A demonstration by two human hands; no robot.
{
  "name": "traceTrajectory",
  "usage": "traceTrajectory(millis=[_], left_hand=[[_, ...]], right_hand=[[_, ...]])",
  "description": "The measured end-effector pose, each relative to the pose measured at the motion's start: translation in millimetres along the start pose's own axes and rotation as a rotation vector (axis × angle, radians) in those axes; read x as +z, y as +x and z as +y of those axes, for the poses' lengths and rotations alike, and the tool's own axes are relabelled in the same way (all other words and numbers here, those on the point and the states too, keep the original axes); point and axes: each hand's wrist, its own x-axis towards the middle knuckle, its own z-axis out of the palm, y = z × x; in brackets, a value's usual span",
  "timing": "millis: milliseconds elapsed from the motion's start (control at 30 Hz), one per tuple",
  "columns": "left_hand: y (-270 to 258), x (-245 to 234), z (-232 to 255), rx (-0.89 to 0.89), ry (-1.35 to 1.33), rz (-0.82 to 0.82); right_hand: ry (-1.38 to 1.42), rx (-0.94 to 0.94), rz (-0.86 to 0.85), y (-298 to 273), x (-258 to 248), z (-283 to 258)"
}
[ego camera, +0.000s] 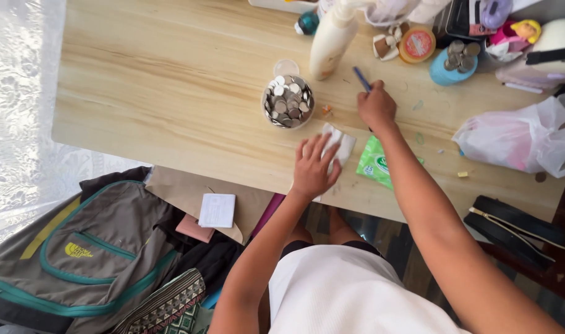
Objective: Cleaning and organizing items on a wooden desk using wipes and a plastic bag
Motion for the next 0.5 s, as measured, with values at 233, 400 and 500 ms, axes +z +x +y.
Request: traceTrajectory(millis=[233, 400, 500], left_hand=[[153.7, -23.9, -14.0, -0.243, -0.107, 0.479], [198.8, -22.1, -32.5, -0.419, -0.261, 0.321], [206.4, -6.7, -55.7, -0.397, -0.331, 0.285]], right_hand=[[0.360, 0.266, 0.064, 1.3, -38.6, -7.4], [0.943, 0.271, -0.019, -1.9, -82.4, -47.1], [1.013, 0.220, -0.017, 2.3, -83.5, -56.0]])
